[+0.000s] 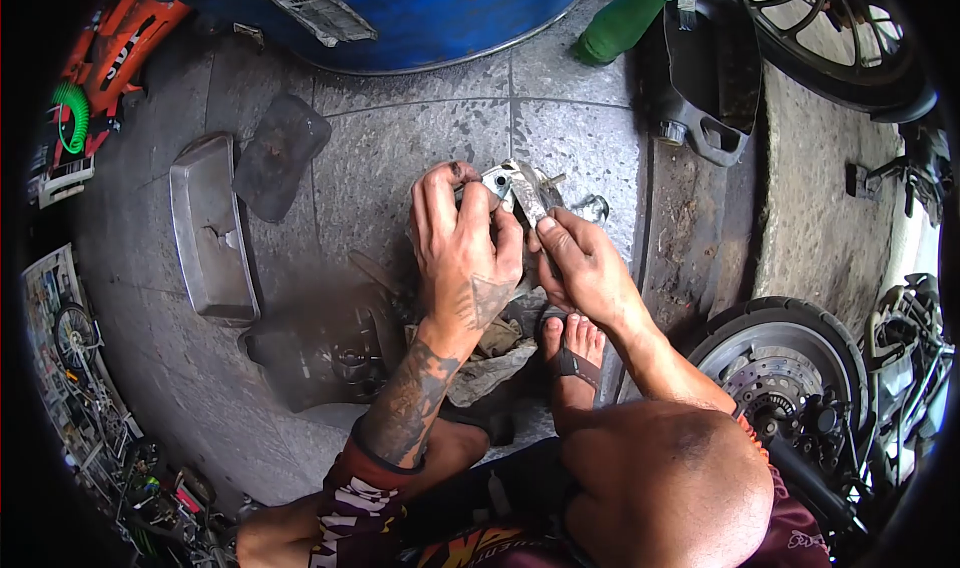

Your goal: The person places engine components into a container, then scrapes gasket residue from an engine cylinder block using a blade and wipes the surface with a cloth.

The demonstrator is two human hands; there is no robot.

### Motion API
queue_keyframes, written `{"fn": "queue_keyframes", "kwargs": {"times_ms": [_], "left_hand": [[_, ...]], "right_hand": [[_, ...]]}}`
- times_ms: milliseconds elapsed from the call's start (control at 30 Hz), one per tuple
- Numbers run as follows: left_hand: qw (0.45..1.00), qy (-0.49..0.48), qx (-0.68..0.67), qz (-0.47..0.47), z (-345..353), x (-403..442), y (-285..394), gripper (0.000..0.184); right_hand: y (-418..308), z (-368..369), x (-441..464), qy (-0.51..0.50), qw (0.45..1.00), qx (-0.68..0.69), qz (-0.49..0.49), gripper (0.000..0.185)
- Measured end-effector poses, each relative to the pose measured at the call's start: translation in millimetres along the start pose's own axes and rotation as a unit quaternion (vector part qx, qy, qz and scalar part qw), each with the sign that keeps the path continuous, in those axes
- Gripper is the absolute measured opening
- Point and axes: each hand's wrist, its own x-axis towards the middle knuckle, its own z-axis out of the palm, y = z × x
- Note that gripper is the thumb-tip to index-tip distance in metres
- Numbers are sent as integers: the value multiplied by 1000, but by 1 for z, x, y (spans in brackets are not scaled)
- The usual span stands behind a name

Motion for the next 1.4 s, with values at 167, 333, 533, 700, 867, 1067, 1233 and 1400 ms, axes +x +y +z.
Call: {"fn": "queue_keyframes", "kwargs": {"times_ms": [167,333,533,700,867,1067,1233,1400], "left_hand": [[1000,-9,-2,-22,0,-1,1,12],[1000,-4,-4,-27,3,-5,0,14],[1000,-1,1,-19,2,-8,2,17],[1000,-8,12,-27,2,-6,4,13],[999,-26,38,-9,2,-6,3,21],[1000,-22,-7,-4,2,-4,2,26],[1000,-25,-7,5,1,-5,2,27],[999,-39,-26,0,-1,-4,2,14]], "right_hand": [[0,-4,-1,-29,997,77,4,32],[-6,-8,0,7,994,-106,-28,31],[-19,-5,-8,82,929,-344,-111,24],[-10,1,-9,100,942,-307,-92,24],[-10,6,-8,114,937,-319,-89,23],[-12,10,-6,112,926,-347,-95,22],[-10,9,-3,111,928,-338,-109,24],[-11,-4,4,73,934,-326,-122,25]]}}
